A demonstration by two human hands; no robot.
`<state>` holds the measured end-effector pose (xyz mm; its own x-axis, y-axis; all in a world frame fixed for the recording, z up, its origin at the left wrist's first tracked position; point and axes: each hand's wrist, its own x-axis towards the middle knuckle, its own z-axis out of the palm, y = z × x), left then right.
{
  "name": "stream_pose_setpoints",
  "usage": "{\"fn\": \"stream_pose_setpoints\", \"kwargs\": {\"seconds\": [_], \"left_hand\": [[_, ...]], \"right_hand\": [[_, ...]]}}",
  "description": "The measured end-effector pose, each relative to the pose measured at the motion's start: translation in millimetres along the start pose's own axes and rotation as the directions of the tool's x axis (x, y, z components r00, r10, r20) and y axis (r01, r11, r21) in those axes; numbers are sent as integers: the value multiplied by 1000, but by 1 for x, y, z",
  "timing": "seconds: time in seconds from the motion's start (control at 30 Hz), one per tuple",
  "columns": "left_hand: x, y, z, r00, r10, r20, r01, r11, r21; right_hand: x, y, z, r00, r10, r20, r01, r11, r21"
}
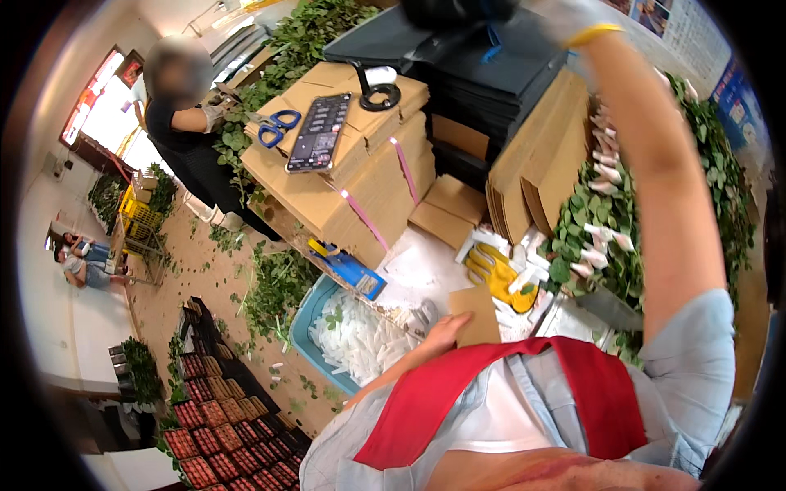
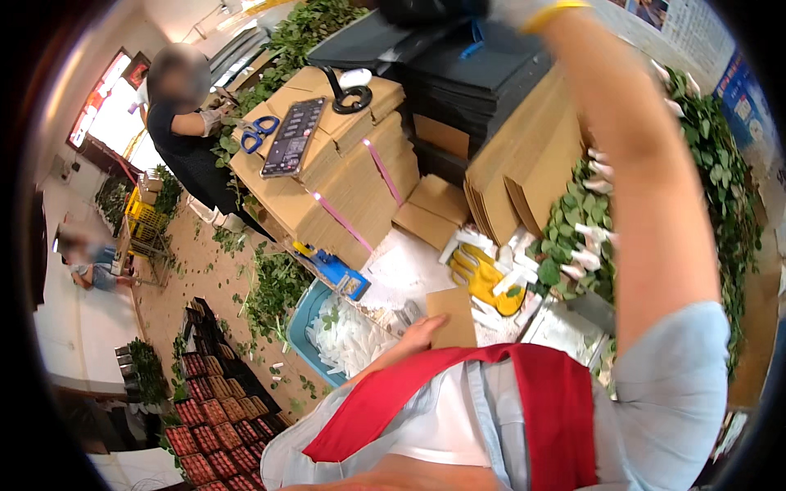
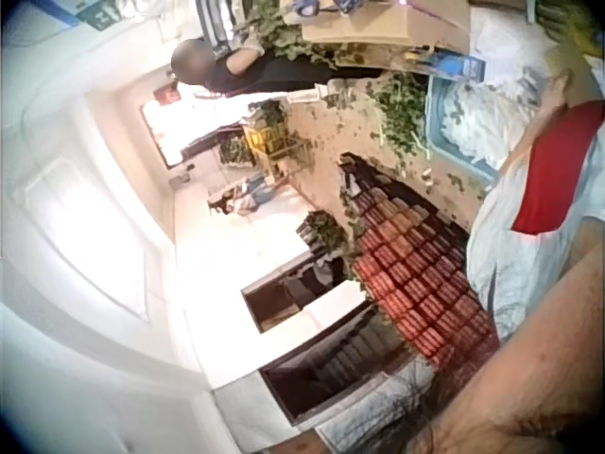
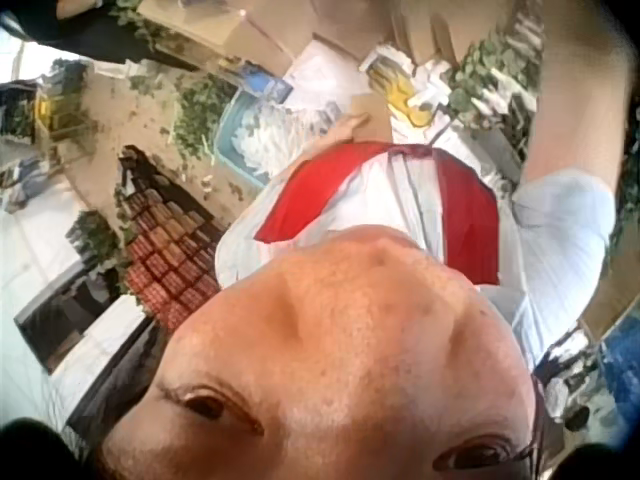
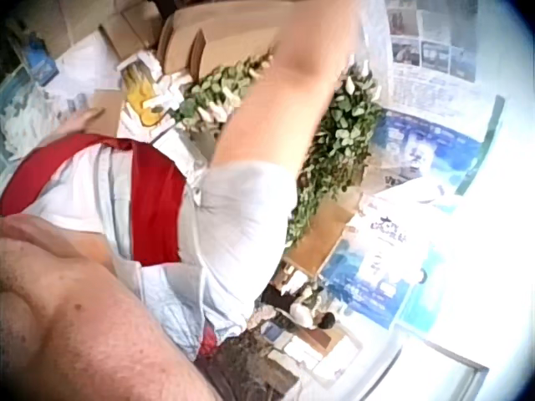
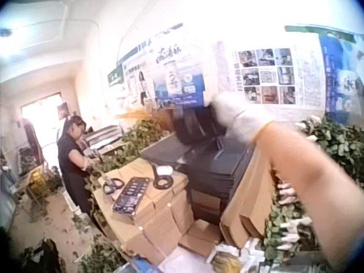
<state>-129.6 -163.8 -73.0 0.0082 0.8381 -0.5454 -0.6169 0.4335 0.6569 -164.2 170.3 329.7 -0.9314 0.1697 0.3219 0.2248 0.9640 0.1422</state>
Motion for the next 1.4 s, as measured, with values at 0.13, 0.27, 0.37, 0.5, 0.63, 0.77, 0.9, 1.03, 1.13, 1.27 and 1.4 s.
{"fn": "stream_pose_setpoints", "kwargs": {"seconds": [0.13, 0.27, 0.37, 0.5, 0.63, 0.77, 0.9, 1.03, 1.13, 1.27, 1.4], "left_hand": [[-11, 26, 28, 972, -139, -189, 219, 829, 515], [8, 100, 83, 943, 331, 29, -311, 850, 425], [-11, 158, 166, 442, 778, 446, -894, 343, 288], [53, 78, 252, 247, 65, 967, -926, 311, 215], [159, -44, 182, 641, -351, 683, -563, 390, 729], [158, -84, 185, 801, -274, 532, -306, 576, 758], [139, -32, 185, 768, -357, 532, -502, 181, 846], [128, -28, 151, 603, -85, 793, -771, -317, 552], [138, -28, 152, 614, -198, 765, -758, -418, 500], [139, -30, 148, 585, -189, 788, -777, -408, 479], [142, -27, 151, 570, -175, 803, -778, -428, 459]], "right_hand": [[-215, 5, -66, 994, 71, -89, -79, 993, -92], [-404, -58, -132, 961, 277, 18, -259, 915, -310], [-482, -112, -138, 879, 436, 191, -356, 868, -346], [-530, -138, -89, 658, 591, 466, -732, 647, 213], [-617, -98, -20, 499, 508, 702, -261, -685, 680], [-616, -87, 125, 494, 384, 780, -836, -37, 548], [-594, -111, 176, 487, 338, 805, -784, -236, 574], [-570, -111, 180, 434, 443, 784, -877, 9, 480], [-613, -104, 202, 284, 487, 826, -959, 169, 230], [-764, -90, 96, -167, 700, 694, -941, 96, -324], [-676, -90, -4, 223, 782, 582, -943, 325, -75]]}}
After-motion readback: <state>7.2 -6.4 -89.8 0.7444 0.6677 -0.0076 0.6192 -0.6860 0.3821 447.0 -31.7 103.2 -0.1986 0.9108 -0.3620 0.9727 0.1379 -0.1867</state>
